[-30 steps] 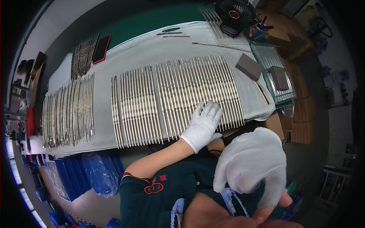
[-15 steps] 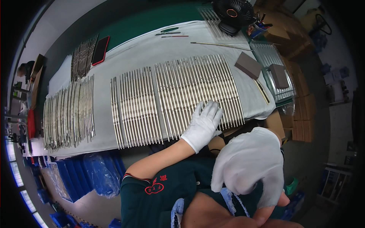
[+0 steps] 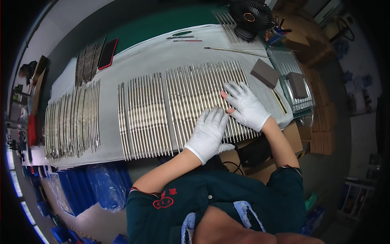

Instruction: The person is using a sanding block to smooth the surfaces and tips of multiple thin metal rods laid out on a workbench.

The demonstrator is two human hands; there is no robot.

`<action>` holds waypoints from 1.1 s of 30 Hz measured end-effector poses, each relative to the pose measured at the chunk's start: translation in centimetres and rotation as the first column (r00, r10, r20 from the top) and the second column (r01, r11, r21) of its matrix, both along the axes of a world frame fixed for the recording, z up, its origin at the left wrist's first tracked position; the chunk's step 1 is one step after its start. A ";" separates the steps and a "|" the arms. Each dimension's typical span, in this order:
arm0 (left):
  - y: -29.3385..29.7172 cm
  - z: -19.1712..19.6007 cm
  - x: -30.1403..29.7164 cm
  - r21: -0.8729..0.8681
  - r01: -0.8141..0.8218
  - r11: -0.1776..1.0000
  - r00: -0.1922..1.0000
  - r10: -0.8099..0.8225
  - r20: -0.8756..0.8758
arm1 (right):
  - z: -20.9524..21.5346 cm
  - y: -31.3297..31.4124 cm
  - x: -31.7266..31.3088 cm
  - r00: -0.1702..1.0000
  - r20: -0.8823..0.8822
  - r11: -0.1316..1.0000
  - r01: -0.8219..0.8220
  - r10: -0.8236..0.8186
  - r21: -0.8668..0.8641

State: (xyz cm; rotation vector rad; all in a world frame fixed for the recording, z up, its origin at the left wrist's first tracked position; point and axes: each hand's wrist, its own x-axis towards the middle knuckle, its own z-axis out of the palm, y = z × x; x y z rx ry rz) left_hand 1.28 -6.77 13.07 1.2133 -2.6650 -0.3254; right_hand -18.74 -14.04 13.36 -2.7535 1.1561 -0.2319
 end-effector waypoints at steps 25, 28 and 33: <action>-1.0 0.5 6.7 -0.056 -0.368 0.928 0.921 0.372 0.113 | 0.7 -0.6 5.9 0.957 -0.069 0.959 -0.281 0.283 0.037; -0.9 0.0 7.1 -0.075 -0.345 0.936 0.933 0.350 0.080 | 1.0 -0.5 4.6 0.966 -0.117 0.973 -0.228 0.230 0.029; -0.9 -0.1 7.0 -0.096 -0.341 0.935 0.936 0.347 0.054 | 0.7 -0.3 1.7 0.975 -0.153 0.987 -0.161 0.159 -0.006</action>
